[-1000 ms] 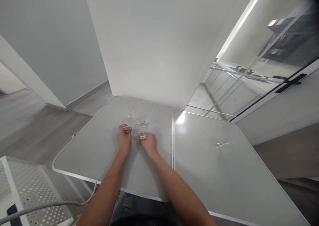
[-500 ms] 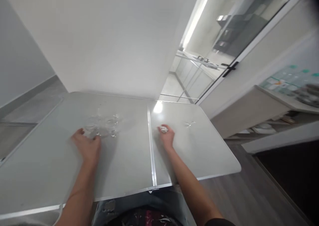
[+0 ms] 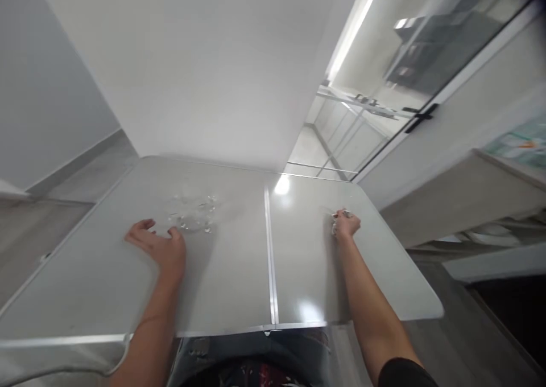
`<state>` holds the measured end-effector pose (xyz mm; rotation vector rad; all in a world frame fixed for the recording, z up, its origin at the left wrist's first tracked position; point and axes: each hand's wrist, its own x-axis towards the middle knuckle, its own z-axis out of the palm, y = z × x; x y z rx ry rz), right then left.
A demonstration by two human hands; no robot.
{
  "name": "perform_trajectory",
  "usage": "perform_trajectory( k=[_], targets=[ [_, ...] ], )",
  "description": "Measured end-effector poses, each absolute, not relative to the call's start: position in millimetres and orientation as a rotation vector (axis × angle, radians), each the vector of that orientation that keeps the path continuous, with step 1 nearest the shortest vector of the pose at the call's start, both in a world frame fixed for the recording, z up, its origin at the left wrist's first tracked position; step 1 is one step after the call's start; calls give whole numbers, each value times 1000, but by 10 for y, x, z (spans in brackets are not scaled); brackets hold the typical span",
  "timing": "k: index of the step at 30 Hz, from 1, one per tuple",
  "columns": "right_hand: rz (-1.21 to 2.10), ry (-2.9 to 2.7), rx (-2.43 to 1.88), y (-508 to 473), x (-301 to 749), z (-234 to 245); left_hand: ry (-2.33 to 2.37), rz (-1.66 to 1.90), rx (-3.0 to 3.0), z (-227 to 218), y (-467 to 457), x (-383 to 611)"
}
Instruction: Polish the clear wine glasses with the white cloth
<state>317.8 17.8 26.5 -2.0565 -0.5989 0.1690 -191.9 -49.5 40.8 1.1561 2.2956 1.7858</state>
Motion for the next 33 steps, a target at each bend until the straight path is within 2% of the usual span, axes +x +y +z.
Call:
perform_trajectory(
  k=[3, 8, 12, 17, 22, 25, 28, 31, 33],
  targets=[
    [252, -785, -1947, 210, 2683, 151, 2361, 1907, 1289, 366, -489, -1938],
    [826, -1325, -1534, 102, 1116, 25, 2337, 2088, 1392, 310, -492, -1983],
    [987, -1514, -1462, 50, 187, 84, 2262, 2235, 1545, 291, -500, -2013],
    [1008, -1543, -1467, 93, -63, 169, 2196, 2296, 1568, 248, -484, -2033],
    [1083, -1484, -1430, 110, 393, 156, 2059, 2232, 1717, 356, -617, -1790],
    [1335, -1259, -1295, 41, 808, 217, 1693, 2002, 1897, 511, -776, -1334],
    [1665, -1026, -1005, -71, 1065, 378, 1443, 1419, 1741, 583, -823, -783],
    [1875, -1051, -846, -153, 1169, 544, 1275, 1159, 1444, 520, -687, -413],
    [1891, -1079, -817, -159, 1258, 600, 1237, 1125, 1407, 468, -531, -335]
  ],
)
